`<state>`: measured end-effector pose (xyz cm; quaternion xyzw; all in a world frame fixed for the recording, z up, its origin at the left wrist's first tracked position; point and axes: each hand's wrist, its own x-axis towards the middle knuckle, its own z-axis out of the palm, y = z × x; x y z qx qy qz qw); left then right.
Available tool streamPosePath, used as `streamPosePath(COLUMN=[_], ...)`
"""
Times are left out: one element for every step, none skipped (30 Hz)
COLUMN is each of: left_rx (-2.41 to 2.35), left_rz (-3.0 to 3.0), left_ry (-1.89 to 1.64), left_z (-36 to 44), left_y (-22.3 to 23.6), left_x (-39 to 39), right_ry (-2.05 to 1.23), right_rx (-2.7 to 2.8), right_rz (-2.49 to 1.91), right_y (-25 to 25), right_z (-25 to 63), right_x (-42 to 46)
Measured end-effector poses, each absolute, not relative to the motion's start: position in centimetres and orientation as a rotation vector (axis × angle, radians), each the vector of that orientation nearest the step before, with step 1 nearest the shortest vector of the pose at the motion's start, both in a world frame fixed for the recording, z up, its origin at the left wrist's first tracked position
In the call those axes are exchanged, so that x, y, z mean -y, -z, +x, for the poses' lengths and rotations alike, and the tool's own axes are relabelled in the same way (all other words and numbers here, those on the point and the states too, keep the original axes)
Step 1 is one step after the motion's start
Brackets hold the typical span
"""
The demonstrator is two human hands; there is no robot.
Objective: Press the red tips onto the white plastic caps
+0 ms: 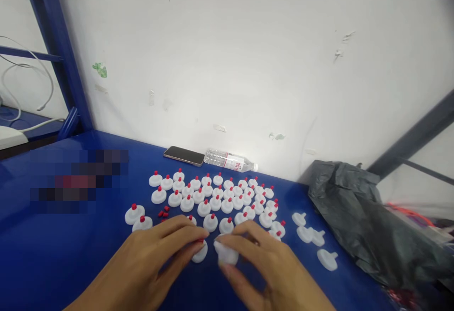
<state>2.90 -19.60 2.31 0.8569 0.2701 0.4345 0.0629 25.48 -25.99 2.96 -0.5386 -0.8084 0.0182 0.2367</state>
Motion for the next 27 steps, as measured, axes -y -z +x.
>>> streamPosePath(left_rx=[-0.788, -0.767, -0.754, -0.741, -0.726, -0.714, -0.705, -0.703, -0.706, -0.715, -0.725, -0.739, -0.749, -0.759, -0.763, -0.770, -0.782, -0.795, -0.804, -0.810, -0.815, -0.830, -0.845, -0.862, -0.876, -0.879, -0.867], left_rz=[2.594, 2.599, 2.600, 2.595, 2.588, 2.582, 2.578, 2.573, 2.569, 2.563, 2.553, 2.540, 2.529, 2.524, 2.523, 2.526, 2.533, 2.544, 2.560, 2.581, 2.608, 2.635, 2.663, 2.685, 2.701, 2.710, 2.714], left_ry=[-1.291, -1.266, -1.232, -1.211, -1.200, -1.182, -1.170, -1.173, -1.180, -1.188, -1.202, -1.212, -1.219, -1.215, -1.222, -1.223, -1.225, -1.233, -1.241, -1.244, -1.244, -1.243, -1.243, -1.234, -1.232, -1.231, -1.230], left_z=[3.0, 3.0, 2.9, 2.9, 2.8, 2.8, 2.7, 2.6, 2.6, 2.6, 2.6, 2.5, 2.5, 2.5, 2.5, 2.5, 2.4, 2.4, 2.4, 2.4, 2.4, 2.4, 2.4, 2.4, 2.4, 2.4, 2.5], left_y=[-2.5, -2.5, -2.5, -2.5, -2.4, -2.3, -2.2, -2.1, -2.0, -2.0, -2.0, -2.1, -2.2, -2.3, -2.4, -2.5, -2.6, -2.6, -2.6, -2.5, -2.3, -2.0, -1.7, -1.5, -1.3, -1.2, -1.2], left_x=[19.7, 19.7, 19.8, 19.8, 19.8, 19.8, 19.8, 19.8, 19.9, 19.9, 19.9, 19.9, 19.9, 19.9, 20.0, 20.0, 20.1, 20.1, 20.1, 20.1, 20.1, 20.0, 20.0, 19.9, 19.9, 19.9, 19.9], right_ry=[-0.047, -0.041, -0.038, -0.034, -0.019, 0.009, 0.044, 0.071, 0.080, 0.073, 0.061, 0.048, 0.044, 0.052, 0.063, 0.073, 0.076, 0.072, 0.065, 0.057, 0.054, 0.054, 0.056, 0.055, 0.046, 0.022, -0.016], right_rx=[2.247, 2.273, 2.294, 2.310, 2.315, 2.309, 2.286, 2.260, 2.237, 2.217, 2.195, 2.173, 2.148, 2.126, 2.106, 2.091, 2.084, 2.079, 2.075, 2.072, 2.072, 2.077, 2.081, 2.084, 2.089, 2.092, 2.093], right_rz=[-1.442, -1.407, -1.386, -1.377, -1.376, -1.374, -1.376, -1.369, -1.364, -1.359, -1.347, -1.336, -1.327, -1.313, -1.299, -1.282, -1.272, -1.265, -1.256, -1.252, -1.255, -1.254, -1.252, -1.241, -1.229, -1.219, -1.209], right_y=[-2.8, -2.6, -2.4, -2.3, -2.1, -2.1, -2.0, -2.1, -2.2, -2.4, -2.6, -2.8, -3.0, -3.2, -3.3, -3.5, -3.6, -3.6, -3.6, -3.6, -3.6, -3.6, -3.5, -3.5, -3.4, -3.4, -3.3], right_z=[25.1, 24.8, 24.6, 24.6, 24.6, 24.7, 24.8, 24.8, 24.9, 24.9, 24.8, 24.7, 24.6, 24.4, 24.3, 24.1, 24.0, 23.9, 23.8, 23.8, 23.8, 23.8, 23.8, 23.9, 23.9, 23.9, 23.9], right_x=[25.9, 25.8, 25.7, 25.7, 25.7, 25.7, 25.7, 25.8, 25.8, 25.8, 25.8, 25.8, 25.7, 25.7, 25.6, 25.5, 25.5, 25.4, 25.4, 25.4, 25.4, 25.4, 25.4, 25.4, 25.3, 25.3, 25.2])
